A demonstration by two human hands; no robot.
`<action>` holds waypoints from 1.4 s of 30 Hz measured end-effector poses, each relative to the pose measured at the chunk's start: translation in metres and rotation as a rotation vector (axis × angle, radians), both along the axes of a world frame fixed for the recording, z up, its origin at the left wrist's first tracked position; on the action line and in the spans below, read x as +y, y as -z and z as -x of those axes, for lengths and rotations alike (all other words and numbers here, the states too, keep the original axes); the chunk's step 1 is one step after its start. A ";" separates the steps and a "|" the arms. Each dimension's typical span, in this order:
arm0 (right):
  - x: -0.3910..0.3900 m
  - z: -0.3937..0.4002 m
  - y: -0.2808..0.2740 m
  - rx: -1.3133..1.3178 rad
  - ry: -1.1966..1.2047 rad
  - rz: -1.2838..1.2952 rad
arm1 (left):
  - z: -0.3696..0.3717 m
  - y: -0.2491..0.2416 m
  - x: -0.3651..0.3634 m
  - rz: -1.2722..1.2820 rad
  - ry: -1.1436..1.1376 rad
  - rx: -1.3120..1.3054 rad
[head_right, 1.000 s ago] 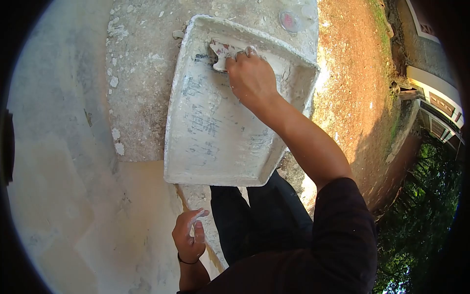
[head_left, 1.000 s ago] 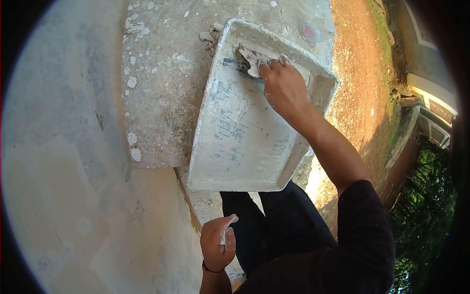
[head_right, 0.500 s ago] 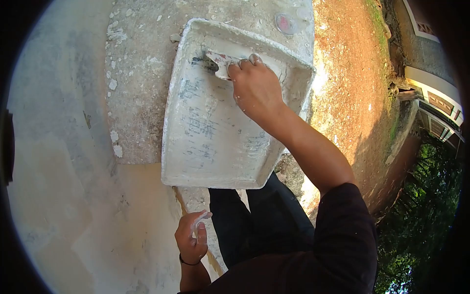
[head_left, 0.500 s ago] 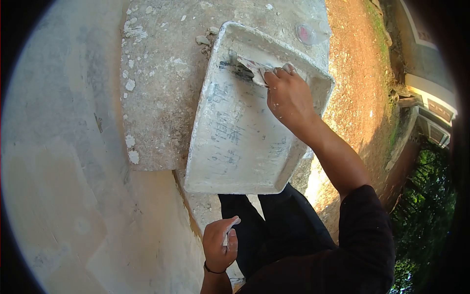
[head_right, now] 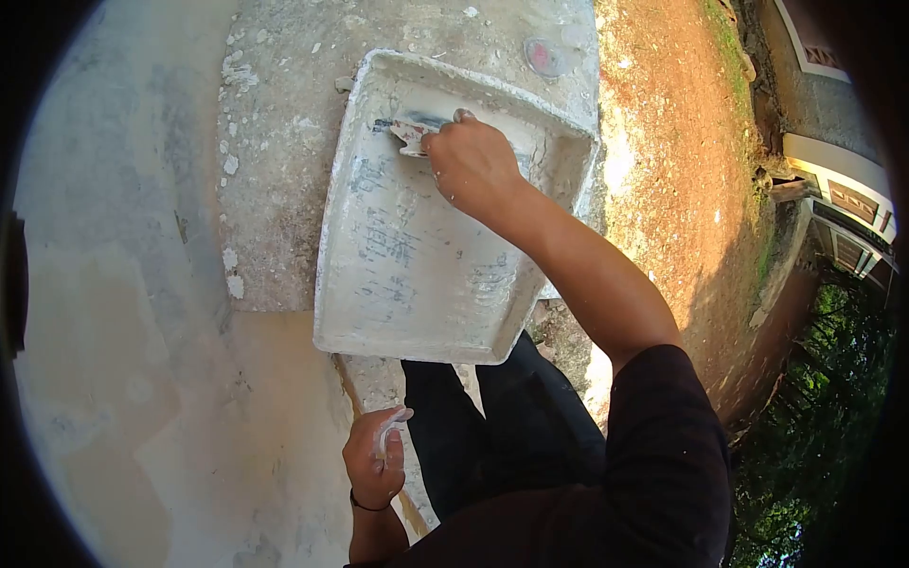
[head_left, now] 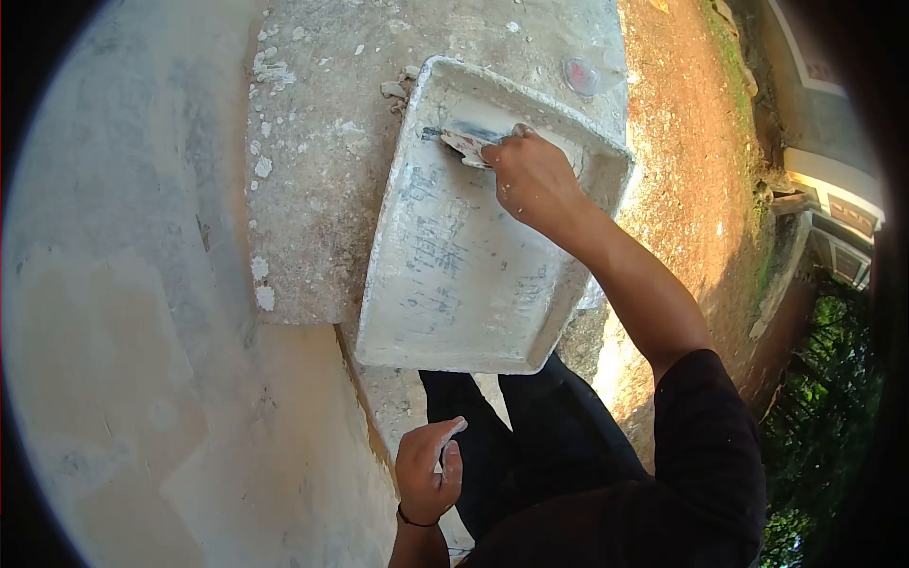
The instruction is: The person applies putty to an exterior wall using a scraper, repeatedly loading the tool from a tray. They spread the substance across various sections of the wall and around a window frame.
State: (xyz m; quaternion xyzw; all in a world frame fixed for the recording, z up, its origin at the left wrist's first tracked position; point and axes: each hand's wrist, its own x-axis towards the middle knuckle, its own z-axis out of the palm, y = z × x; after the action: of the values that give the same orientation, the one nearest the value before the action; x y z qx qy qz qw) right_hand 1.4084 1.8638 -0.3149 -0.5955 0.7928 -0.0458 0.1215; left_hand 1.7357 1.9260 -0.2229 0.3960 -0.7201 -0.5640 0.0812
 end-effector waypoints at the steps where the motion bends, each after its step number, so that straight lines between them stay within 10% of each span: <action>1: 0.000 -0.001 -0.004 -0.026 -0.006 -0.034 | 0.001 -0.003 0.001 0.012 -0.004 0.004; 10: 0.010 0.004 -0.069 -0.502 0.135 -0.185 | -0.004 -0.077 0.020 0.267 -0.072 0.014; 22: 0.070 -0.052 -0.236 -1.821 0.213 0.097 | -0.040 -0.247 0.098 0.530 -0.373 0.009; 32: 0.149 -0.148 -0.392 -2.118 -0.218 0.280 | -0.096 -0.388 0.180 1.101 -0.315 0.088; 42: 0.228 -0.295 -0.480 -1.889 -0.650 0.050 | -0.213 -0.459 0.324 1.415 -0.528 -0.104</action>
State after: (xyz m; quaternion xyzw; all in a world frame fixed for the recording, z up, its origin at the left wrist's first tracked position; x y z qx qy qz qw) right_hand 1.7030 2.0916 0.1650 -0.5050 0.1686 -0.4818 0.6960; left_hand 1.9487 2.2498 0.2364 0.4348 -0.7943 0.0905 0.4145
